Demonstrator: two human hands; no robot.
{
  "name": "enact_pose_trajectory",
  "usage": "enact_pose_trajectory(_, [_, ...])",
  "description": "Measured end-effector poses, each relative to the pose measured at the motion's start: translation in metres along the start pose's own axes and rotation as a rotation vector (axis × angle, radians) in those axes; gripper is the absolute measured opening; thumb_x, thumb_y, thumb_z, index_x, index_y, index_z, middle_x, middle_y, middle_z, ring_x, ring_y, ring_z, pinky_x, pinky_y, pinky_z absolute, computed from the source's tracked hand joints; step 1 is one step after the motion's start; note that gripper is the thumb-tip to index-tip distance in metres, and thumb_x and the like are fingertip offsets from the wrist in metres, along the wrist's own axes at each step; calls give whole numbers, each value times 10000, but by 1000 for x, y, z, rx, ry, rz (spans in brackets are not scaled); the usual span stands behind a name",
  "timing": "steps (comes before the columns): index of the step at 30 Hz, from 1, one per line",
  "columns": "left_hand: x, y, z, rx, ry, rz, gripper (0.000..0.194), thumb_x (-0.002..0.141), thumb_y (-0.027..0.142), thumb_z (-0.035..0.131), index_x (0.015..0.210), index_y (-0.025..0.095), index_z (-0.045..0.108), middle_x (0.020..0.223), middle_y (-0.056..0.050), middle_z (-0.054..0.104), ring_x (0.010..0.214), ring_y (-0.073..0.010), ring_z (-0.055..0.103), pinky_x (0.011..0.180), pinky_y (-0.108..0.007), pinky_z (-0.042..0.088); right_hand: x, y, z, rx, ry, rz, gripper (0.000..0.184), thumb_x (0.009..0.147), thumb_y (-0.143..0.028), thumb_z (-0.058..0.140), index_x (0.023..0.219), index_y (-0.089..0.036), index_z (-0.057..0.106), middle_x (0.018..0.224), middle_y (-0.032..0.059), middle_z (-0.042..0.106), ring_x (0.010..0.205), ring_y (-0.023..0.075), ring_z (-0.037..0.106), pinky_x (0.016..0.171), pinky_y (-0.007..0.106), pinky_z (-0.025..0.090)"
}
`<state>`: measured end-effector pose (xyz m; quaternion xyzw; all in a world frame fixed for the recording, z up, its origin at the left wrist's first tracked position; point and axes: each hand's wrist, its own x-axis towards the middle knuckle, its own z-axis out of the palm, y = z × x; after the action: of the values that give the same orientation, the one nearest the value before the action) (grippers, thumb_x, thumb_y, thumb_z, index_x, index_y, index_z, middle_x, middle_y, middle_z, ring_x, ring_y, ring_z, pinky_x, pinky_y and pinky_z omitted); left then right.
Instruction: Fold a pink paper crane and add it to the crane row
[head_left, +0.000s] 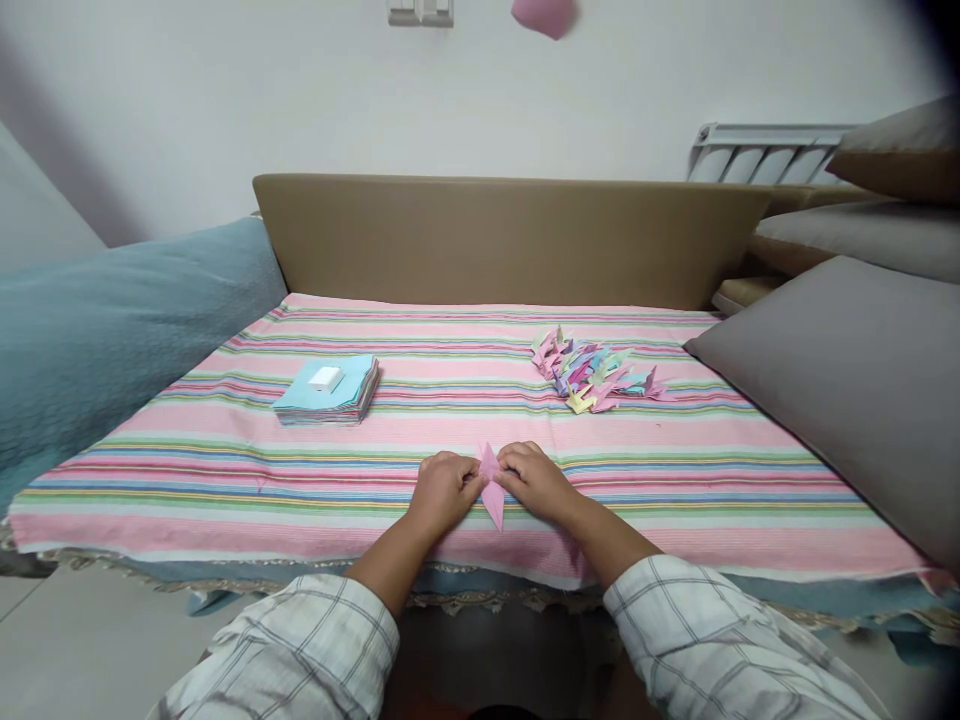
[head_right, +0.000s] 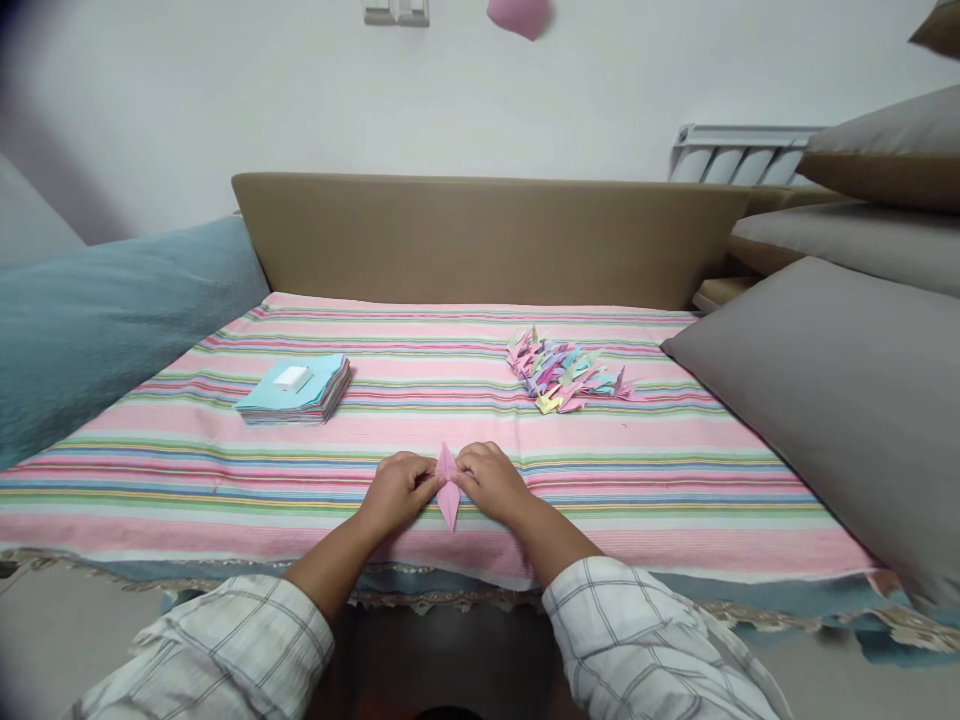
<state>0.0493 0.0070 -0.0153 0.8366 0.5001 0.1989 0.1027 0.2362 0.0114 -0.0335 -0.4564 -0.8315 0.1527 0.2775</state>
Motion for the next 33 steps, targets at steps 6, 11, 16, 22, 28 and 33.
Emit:
enact_pose_trajectory(6, [0,-3,2,-58,43,36,260,851,311,484,676,201,642,910,-26,692,861,-182,580,808,-323,386,2,-4,-2,-23,-29,51,99,857,-253,538,810,-186,594,943,47,610,913,183,505,849,337,380])
enact_pose_trajectory(11, [2,-7,5,-87,58,19,243,836,299,512,669,200,658,1027,-34,689,913,-194,593,854,-348,405,3,-7,0,-28,-13,84,93,852,-255,543,809,-189,593,910,41,602,887,179,498,826,320,378])
enact_pose_trajectory(16, [4,-4,5,-81,70,-34,242,816,267,525,613,200,638,959,-29,710,857,-186,609,828,-320,413,4,-9,5,-49,32,149,108,841,-247,546,770,-183,597,884,37,588,873,174,487,822,306,361])
enact_pose_trajectory(22, [6,-2,7,-83,95,-66,225,786,243,542,580,198,617,875,-28,719,850,-185,611,810,-292,404,6,-13,7,-68,60,204,101,813,-234,561,735,-184,600,847,34,583,843,172,483,792,287,352])
enact_pose_trajectory(28, [7,-2,8,-15,85,-87,207,782,277,545,600,194,598,665,-19,653,752,-179,583,715,-273,384,6,-12,9,-70,76,227,64,783,-229,561,740,-187,582,846,33,583,822,170,485,780,286,351])
enact_pose_trajectory(33, [4,0,7,-36,102,-134,121,774,293,580,845,210,632,798,-21,669,827,-197,573,739,-291,382,5,-11,10,-24,105,229,165,766,-222,572,928,-192,577,910,33,603,863,184,489,797,301,364])
